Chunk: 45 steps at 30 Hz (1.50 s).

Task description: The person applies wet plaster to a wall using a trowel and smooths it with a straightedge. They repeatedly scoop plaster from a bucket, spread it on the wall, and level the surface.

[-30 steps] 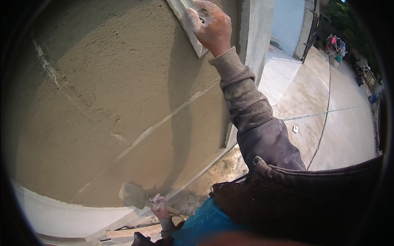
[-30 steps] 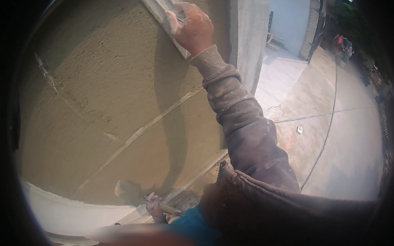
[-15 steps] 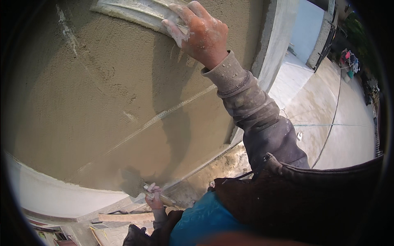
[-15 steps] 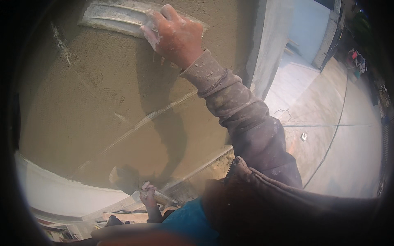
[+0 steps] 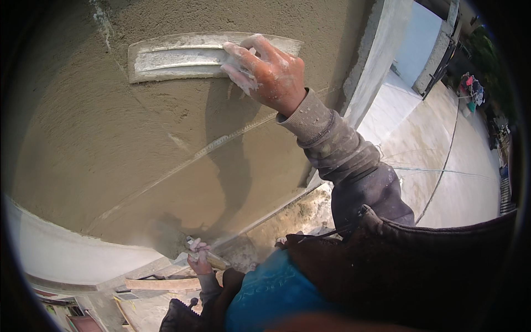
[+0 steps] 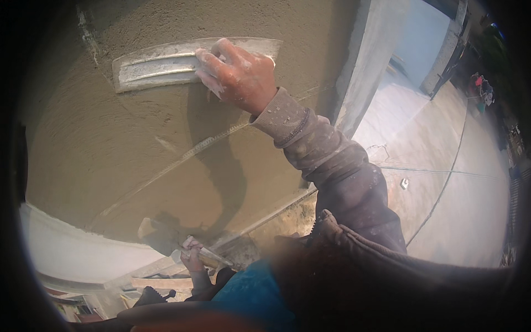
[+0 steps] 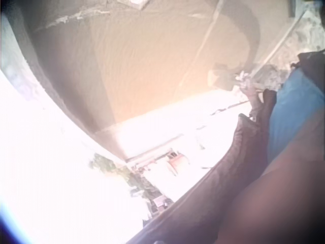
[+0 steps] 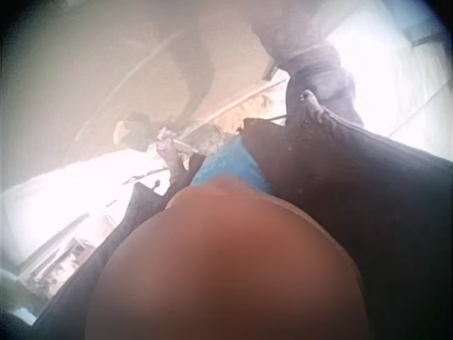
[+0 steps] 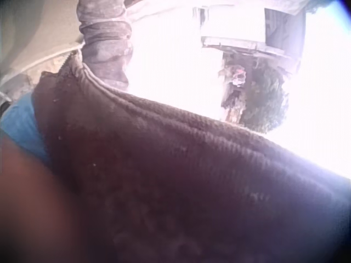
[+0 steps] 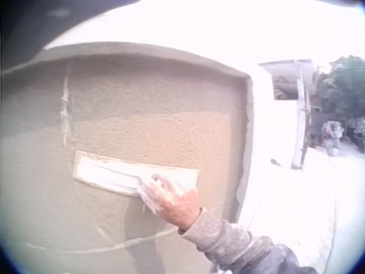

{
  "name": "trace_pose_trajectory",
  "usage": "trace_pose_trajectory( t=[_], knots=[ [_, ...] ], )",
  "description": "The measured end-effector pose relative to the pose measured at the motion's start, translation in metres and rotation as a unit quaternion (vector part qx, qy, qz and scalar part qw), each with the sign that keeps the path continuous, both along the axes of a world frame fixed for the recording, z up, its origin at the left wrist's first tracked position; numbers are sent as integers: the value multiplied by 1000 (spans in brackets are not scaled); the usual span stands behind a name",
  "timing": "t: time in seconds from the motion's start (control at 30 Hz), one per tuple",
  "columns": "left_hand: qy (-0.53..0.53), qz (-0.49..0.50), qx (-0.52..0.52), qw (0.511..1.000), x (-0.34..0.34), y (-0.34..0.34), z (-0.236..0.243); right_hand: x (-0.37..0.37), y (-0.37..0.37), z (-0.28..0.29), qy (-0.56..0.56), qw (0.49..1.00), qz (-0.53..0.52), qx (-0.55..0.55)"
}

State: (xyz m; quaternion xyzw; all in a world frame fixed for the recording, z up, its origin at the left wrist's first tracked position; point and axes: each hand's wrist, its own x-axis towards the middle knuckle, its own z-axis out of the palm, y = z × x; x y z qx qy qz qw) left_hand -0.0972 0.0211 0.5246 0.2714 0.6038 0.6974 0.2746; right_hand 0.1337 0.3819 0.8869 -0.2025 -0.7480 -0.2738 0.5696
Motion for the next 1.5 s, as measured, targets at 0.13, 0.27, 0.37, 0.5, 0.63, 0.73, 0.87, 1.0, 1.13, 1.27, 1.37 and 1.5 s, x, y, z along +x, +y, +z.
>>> trace_pose_trajectory(
  t=[0.13,0.27,0.37,0.5,0.63,0.73,0.87,1.0,1.13,1.27,1.37,1.5],
  knots=[
    [-10,41,-28,999,1,-14,-2,50,47,-6,83,995,-25,55],
    [-49,51,-24,997,-6,-27,-8,95,74,64,187,981,-57,18],
    [-70,71,-41,994,1,-20,-5,145,111,57,245,951,-187,-33],
    [-46,83,-44,995,-8,-33,-33,142,129,-45,287,940,-164,-83],
    [-70,114,-31,991,-19,-51,-31,60,79,-51,222,971,-53,-78],
    [-98,108,-33,989,-11,-29,-24,121,118,19,228,968,-101,7],
    [-84,115,-24,990,-10,-34,-23,142,132,-3,302,945,-106,-66],
    [-88,127,-14,988,-21,-56,-44,58,72,-50,244,966,-16,-80],
    [-100,132,-13,986,-20,-58,-34,67,64,12,212,971,-42,-98],
    [-65,137,-25,988,-19,-58,-27,126,123,-8,289,947,-102,-99],
    [-86,133,-16,987,-17,-60,-42,122,127,-67,318,934,-99,-126],
    [-86,92,24,992,-24,-64,-53,39,51,-68,213,971,15,-106]
  ],
)
